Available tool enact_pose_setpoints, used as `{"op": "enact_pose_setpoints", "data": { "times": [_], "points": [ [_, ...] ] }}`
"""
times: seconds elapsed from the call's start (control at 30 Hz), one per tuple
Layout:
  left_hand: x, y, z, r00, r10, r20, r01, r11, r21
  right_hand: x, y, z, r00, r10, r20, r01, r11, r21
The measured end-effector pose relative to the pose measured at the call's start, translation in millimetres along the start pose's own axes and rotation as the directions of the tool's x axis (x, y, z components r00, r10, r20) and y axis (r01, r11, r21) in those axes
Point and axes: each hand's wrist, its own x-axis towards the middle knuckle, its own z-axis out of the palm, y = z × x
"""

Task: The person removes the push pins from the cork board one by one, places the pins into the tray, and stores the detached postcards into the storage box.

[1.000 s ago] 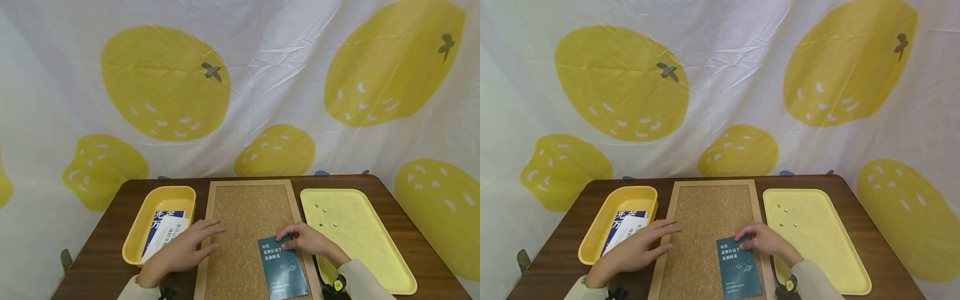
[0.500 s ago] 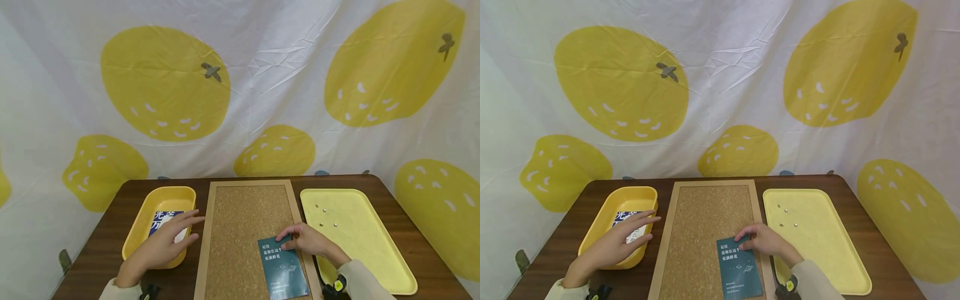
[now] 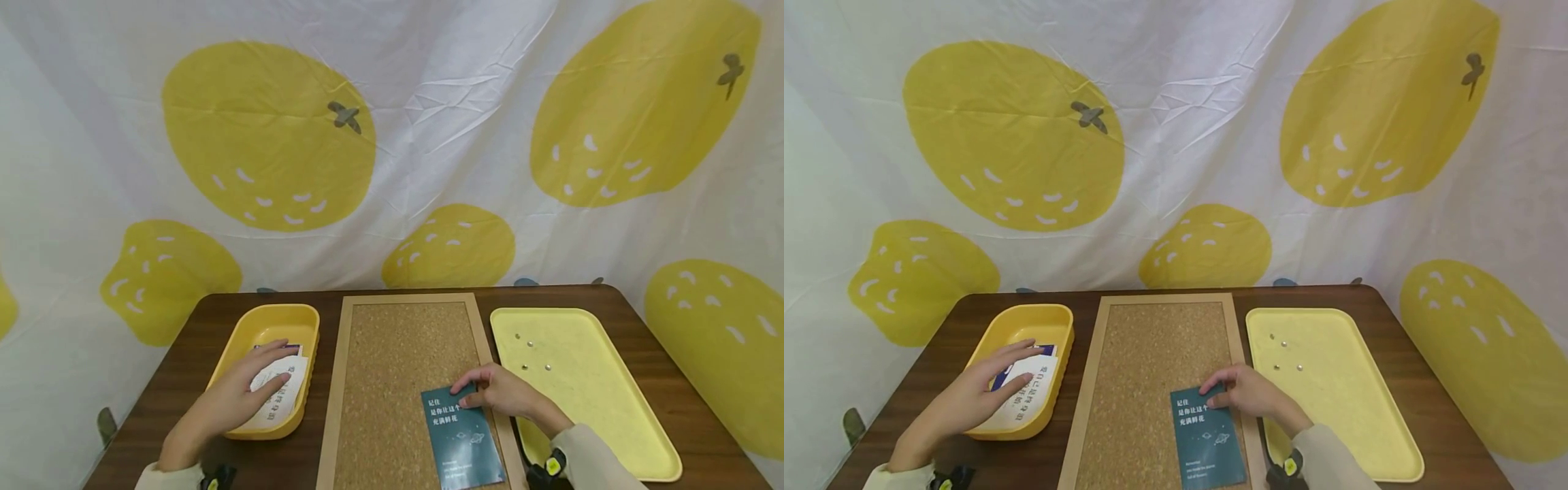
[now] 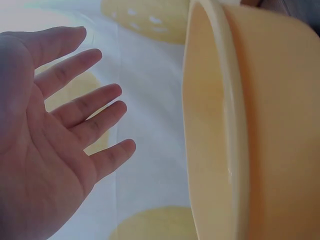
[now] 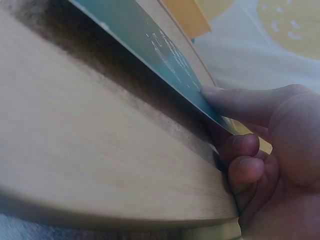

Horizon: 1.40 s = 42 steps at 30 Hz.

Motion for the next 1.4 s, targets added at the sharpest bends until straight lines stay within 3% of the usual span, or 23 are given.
{"op": "enact_pose_setpoints", "data": {
  "times": [0.27,0.47,0.7,0.9,1.13,1.4],
  "points": [
    [-9.5,-18.6,-13.1,0.995,-0.094,-0.032,0.095,0.995,0.011,0.0,-0.2,0.1,1.0,0.009,-0.005,-0.009,1.0,-0.02],
    [-18.3,-32.8,-23.8,0.982,-0.181,-0.046,0.182,0.983,0.011,0.4,2.6,-0.3,1.0,0.019,-0.007,-0.019,0.999,-0.036],
    [-27.9,-50.6,-27.5,0.98,-0.181,-0.087,0.179,0.983,-0.024,0.6,3.0,-0.3,1.0,0.021,-0.009,-0.022,0.999,-0.043],
    [-32.3,-63.7,-26.9,0.967,-0.245,-0.063,0.241,0.969,-0.06,-0.5,1.8,0.7,1.0,0.013,-0.005,-0.013,0.999,-0.034],
    [-34.7,-80.5,-26.1,0.937,-0.349,0.016,0.349,0.931,-0.109,-0.6,3.2,0.6,1.0,0.008,-0.013,-0.009,0.999,-0.043],
    [-39.0,-98.7,-24.4,0.95,-0.313,0.004,0.31,0.936,-0.169,0.3,5.7,0.8,1.0,0.01,-0.005,-0.011,1.0,-0.023]
  ]
}}
